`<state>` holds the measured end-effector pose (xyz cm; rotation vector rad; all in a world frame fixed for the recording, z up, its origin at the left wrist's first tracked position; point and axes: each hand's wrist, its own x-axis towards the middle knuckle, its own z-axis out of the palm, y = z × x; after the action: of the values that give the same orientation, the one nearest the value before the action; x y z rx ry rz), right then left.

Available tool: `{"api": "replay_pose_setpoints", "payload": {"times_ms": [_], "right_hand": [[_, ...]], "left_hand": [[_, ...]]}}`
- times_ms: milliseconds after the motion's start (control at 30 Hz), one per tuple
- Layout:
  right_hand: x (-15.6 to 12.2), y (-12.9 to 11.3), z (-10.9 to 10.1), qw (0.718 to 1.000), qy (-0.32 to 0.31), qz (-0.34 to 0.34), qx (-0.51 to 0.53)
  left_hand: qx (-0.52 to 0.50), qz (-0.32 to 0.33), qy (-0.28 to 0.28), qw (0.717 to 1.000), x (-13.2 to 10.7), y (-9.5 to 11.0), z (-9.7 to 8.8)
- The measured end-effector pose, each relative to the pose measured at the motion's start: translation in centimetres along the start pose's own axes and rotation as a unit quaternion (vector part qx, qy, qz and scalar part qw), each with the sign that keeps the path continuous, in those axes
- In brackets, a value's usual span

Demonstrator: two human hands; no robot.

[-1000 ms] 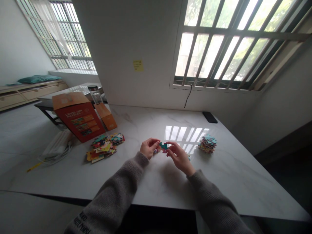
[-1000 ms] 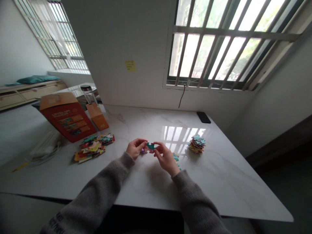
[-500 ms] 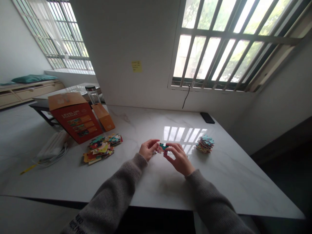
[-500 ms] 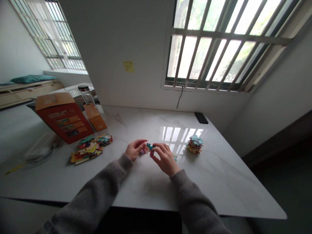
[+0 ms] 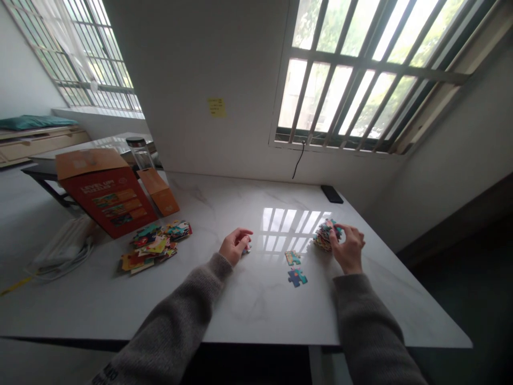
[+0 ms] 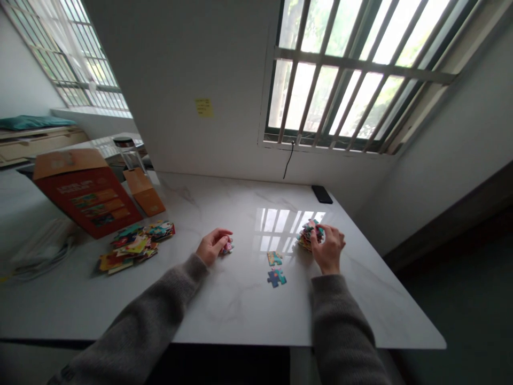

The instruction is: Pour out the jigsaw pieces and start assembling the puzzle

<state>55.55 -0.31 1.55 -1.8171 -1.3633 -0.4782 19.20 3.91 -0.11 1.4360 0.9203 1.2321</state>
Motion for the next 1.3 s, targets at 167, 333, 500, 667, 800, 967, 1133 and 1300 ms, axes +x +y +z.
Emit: {"api": "replay_pose_setpoints", "payload": {"times_ms": [167,333,500,667,800,967,1133,1300], "right_hand": [[0.0,-1.0,-0.6,1.0,-0.001,0.006,0.009],[-2.6,-3.7,-1.4,0.988,-0.019,-0.092,0.121],[-6.4,-5.3,0.3,0.919,-0.276,-0.204,0.193],[-6.6,-5.1,1.4,0.925,-0.312,-0.183,0.118],[-6.0,-5.1,1.2,0.928,-0.322,-0.164,0.094],[-6.2,-5.2,0.9,0.93,-0.321,-0.146,0.106],[-6.2,-5.3,0.4,0.927,-0.331,-0.15,0.095],[-6.0,-5.3,0.5,0.929,-0.336,-0.125,0.093]], "left_hand": [[0.011,-0.002,0.005,1.0,0.1,0.2,0.0],[0.153,0.078,-0.02,0.985,-0.7,0.8,0.5],[0.306,0.171,-0.171,0.921,-2.3,0.4,4.3],[0.461,0.153,-0.206,0.85,-3.5,0.1,10.1],[0.508,0.131,-0.208,0.826,-3.8,0.2,12.4],[0.506,0.114,-0.228,0.824,-3.4,0.4,11.0],[0.499,0.081,-0.216,0.835,-2.6,0.0,7.7],[0.426,0.094,-0.202,0.877,-1.9,-0.8,6.2]]}}
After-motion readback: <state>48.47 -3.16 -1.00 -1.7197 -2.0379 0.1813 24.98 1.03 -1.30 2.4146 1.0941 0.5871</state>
